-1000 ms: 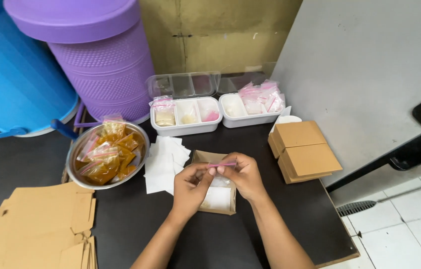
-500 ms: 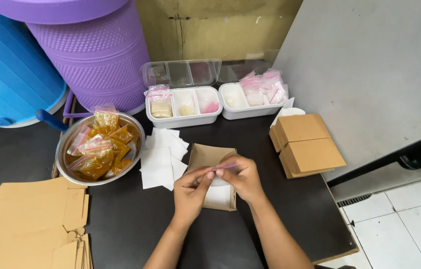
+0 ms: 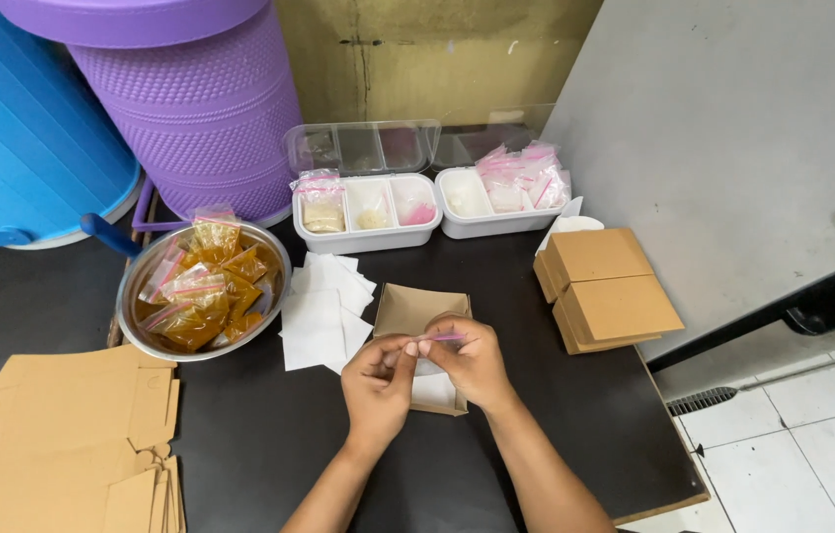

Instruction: The person folds a flat cardboard piece into a small box, places a white paper inside, then adds two small sealed plastic bags containing white and yellow substances. The person closes the box and sets it aside, then begins folding another flat cardboard piece.

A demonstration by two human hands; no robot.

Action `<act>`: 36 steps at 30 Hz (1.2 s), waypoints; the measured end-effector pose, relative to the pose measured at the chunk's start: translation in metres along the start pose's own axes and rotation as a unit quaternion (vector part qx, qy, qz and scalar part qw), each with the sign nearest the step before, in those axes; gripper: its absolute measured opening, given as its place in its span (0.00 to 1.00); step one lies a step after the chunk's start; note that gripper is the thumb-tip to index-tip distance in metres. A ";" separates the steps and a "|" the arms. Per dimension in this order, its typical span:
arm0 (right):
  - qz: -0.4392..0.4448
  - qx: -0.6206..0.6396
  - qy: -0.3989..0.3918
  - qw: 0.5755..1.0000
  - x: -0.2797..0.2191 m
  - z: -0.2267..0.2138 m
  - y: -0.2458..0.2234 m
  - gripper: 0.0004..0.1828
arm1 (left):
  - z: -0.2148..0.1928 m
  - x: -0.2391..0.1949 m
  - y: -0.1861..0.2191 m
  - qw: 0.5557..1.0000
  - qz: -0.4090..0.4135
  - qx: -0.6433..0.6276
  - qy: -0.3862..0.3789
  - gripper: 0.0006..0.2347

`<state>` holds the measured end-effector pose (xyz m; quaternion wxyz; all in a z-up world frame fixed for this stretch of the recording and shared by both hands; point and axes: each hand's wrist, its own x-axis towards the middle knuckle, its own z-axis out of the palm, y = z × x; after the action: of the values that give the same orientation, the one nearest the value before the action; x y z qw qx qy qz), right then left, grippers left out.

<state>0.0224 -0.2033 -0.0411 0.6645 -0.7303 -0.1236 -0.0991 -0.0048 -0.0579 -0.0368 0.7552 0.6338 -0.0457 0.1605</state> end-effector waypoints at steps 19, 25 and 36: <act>-0.024 0.035 -0.007 0.999 0.000 -0.001 0.008 0.06 | -0.012 0.006 -0.012 0.987 -0.011 -0.148 -0.061 0.06; -0.027 0.063 0.002 0.998 0.001 0.001 0.018 0.08 | -0.013 0.010 -0.019 0.992 -0.068 -0.104 -0.032 0.08; -0.031 0.076 -0.016 0.996 0.002 0.002 0.005 0.10 | -0.020 0.010 -0.024 0.993 -0.021 -0.088 -0.080 0.04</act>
<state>0.0255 -0.2022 -0.0456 0.7129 -0.6747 -0.1638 -0.0983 0.0094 -0.0399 -0.0601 0.8050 0.5768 -0.1064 0.0892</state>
